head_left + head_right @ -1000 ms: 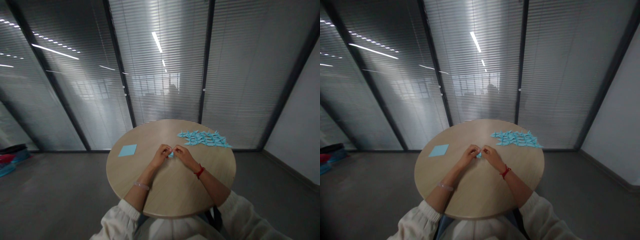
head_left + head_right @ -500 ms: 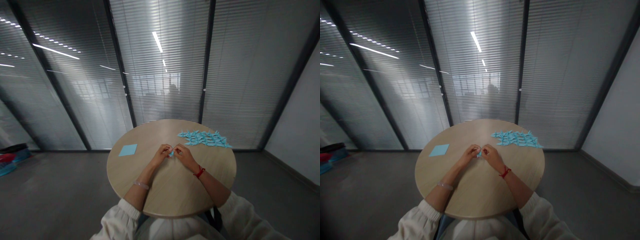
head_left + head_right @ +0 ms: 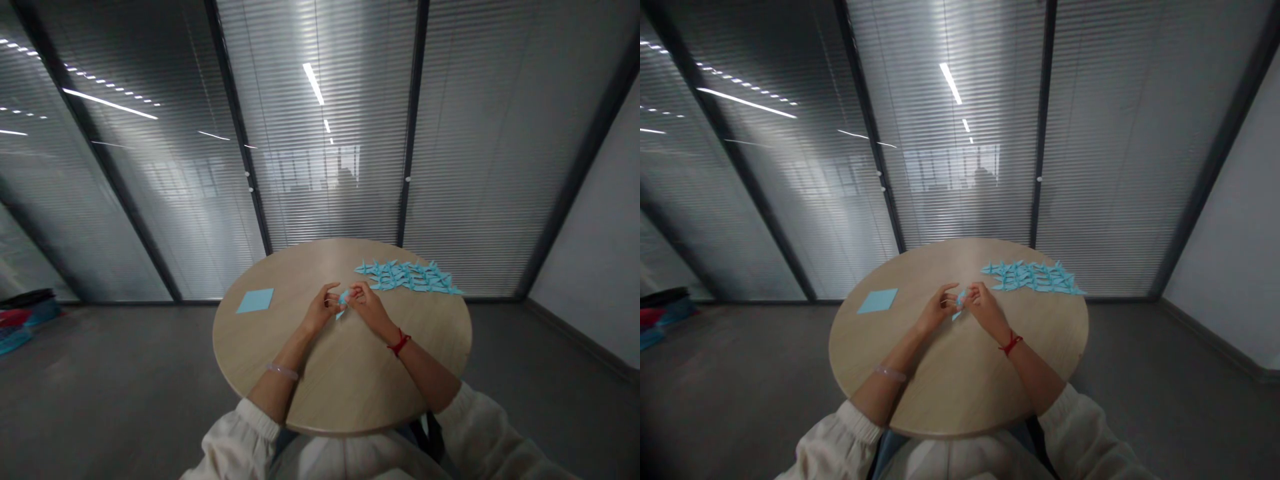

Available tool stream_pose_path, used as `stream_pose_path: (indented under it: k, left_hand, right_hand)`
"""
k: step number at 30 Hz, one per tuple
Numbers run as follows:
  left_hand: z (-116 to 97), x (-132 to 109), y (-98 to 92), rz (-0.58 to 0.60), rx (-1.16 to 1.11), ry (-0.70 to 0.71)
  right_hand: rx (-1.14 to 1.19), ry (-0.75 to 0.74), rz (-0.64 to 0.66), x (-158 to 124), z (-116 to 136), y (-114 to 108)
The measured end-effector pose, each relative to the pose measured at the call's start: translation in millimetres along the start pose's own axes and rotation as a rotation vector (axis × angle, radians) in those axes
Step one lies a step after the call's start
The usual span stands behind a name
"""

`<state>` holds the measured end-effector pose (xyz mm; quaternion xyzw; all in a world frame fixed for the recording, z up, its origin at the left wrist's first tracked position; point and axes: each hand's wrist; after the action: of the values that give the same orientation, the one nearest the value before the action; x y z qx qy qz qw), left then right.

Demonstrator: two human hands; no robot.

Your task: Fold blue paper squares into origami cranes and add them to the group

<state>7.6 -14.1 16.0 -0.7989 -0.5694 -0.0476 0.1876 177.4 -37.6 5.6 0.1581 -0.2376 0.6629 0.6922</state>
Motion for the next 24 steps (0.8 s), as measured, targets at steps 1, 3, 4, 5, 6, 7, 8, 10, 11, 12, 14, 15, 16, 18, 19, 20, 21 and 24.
stream_pose_path:
  k: [1, 3, 4, 5, 6, 7, 8, 10, 11, 12, 14, 15, 16, 18, 19, 20, 21, 24]
  left_hand:
    - [1, 0, 0.3, 0.01, 0.003, 0.006]
    - [3, 0, 0.8, 0.022, -0.003, 0.014]
    - [3, -1, 0.8, 0.025, -0.009, 0.015]
    - [3, -1, 0.8, 0.026, -0.017, 0.014]
    - [3, -1, 0.5, 0.021, -0.025, 0.014]
    - [3, -1, 0.2, 0.013, -0.03, 0.013]
    - [3, -1, -0.3, 0.001, -0.031, 0.012]
    - [3, 0, -1.2, -0.017, -0.028, -0.001]
    - [3, 0, -1.5, -0.02, -0.032, -0.01]
    - [3, 1, -1.8, -0.019, -0.04, -0.02]
    - [4, 1, -1.9, -0.012, -0.057, -0.038]
    - [4, 2, -1.7, -0.007, -0.06, -0.045]
    - [4, 1, -1.4, -0.003, -0.056, -0.05]
    - [3, 1, -0.8, 0.003, -0.032, -0.058]
    - [3, 0, -0.5, 0.002, -0.019, -0.058]
    - [2, 0, -0.3, -0.001, -0.008, -0.057]
    - [1, -1, -0.2, -0.005, -0.002, -0.055]
    - [0, -1, -0.4, -0.014, -0.01, -0.057]
  right_hand:
    - [0.013, 0.006, 0.038, 1, -2, 0]
    - [0.026, 0.008, 0.108, 2, -5, -1]
    - [0.031, 0.011, 0.126, 2, -7, -2]
    - [0.036, 0.018, 0.13, 3, -7, -3]
    - [0.044, 0.027, 0.119, 4, -8, -4]
    - [0.055, 0.036, 0.1, 5, -9, -5]
    - [0.068, 0.043, 0.079, 5, -10, -5]
    - [0.095, 0.052, 0.045, 6, -12, -6]
    - [0.112, 0.056, 0.041, 6, -12, -5]
    - [0.132, 0.062, 0.039, 6, -12, -4]
    - [0.163, 0.084, 0.036, 5, -11, -2]
    - [0.163, 0.098, 0.03, 5, -11, -1]
    - [0.145, 0.108, 0.025, 4, -9, 0]
    - [0.065, 0.098, 0.031, 3, -8, 0]
    - [0.014, 0.083, 0.038, 3, -8, 0]
    - [-0.031, 0.068, 0.043, 3, -8, -1]
    - [-0.064, 0.061, 0.046, 3, -9, -2]
    - [-0.057, 0.097, 0.04, 5, -13, -5]
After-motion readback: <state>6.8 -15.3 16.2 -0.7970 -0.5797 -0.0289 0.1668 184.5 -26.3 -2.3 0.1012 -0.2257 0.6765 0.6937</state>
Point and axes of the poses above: each hand's wrist, its own x-axis towards the middle knuckle, its own y-axis out of the palm, z = x × y, and after that the axes turned 9 degrees about x, right-handed
